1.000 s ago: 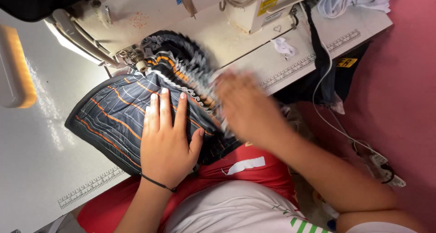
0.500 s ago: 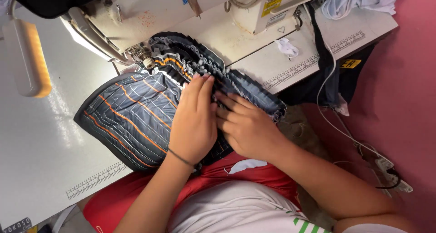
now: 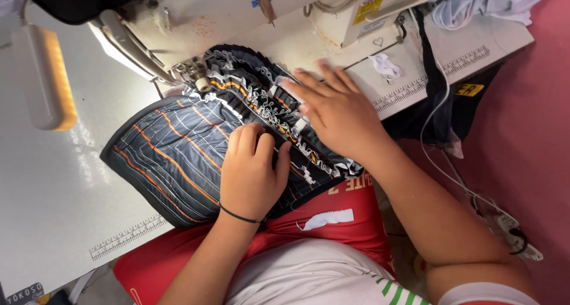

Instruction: Sewing decorative ruffles onto a quilted fabric base using an industrial sewing machine.

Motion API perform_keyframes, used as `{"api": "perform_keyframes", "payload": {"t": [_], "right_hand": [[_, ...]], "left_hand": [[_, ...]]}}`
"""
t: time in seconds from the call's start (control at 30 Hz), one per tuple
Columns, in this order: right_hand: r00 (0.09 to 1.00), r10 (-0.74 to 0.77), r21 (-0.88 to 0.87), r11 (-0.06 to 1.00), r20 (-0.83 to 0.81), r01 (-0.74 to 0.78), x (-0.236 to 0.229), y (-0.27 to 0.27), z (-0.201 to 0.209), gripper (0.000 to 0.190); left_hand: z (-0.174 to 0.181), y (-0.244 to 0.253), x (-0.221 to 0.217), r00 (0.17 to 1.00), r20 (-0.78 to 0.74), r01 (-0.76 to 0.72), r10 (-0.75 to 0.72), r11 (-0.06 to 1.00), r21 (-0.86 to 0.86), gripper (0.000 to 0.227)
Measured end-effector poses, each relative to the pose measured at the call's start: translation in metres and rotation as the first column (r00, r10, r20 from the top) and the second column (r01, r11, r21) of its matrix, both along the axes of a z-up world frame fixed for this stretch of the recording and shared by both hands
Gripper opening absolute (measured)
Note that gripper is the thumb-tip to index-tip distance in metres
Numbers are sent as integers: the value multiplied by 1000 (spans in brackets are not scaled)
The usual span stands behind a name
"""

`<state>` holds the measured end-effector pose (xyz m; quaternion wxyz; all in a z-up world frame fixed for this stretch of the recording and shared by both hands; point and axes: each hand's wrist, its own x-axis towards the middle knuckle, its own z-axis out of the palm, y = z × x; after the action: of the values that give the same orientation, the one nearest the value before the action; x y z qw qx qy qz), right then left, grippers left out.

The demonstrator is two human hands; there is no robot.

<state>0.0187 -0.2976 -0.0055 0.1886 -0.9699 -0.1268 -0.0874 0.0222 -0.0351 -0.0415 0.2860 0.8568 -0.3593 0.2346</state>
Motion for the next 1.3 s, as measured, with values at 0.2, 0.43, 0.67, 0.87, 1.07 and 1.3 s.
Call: {"api": "perform_keyframes", "payload": {"t": [0.2,0.43,0.67,0.87,1.07,1.3], "right_hand": [[962,190,-25,982,196,-189,-31,34,4,57],[959,75,47,995,273,-92,-53,17,-6,28],[972,58,235,965,229,-113,18,37,-3,35],[993,-35,-17,999,115,37,30,36,16,62],[987,91,-66,993,-135,-100,-17,49,9,71],[971,22,-120,991,-240,-52,-15,29,24,68]], "left_hand": [[6,-1,0,994,-104,-42,39,998,-37,30],[32,-9,-7,973,-200,-97,111,992,80,90],[4,-4,-8,998,48,-49,45,994,101,63],[13,6,-15,999,24,-30,29,999,31,52],[32,14,-18,997,-79,-9,15,997,79,53],[15,27,7,989,-42,-136,145,975,174,68]]}}
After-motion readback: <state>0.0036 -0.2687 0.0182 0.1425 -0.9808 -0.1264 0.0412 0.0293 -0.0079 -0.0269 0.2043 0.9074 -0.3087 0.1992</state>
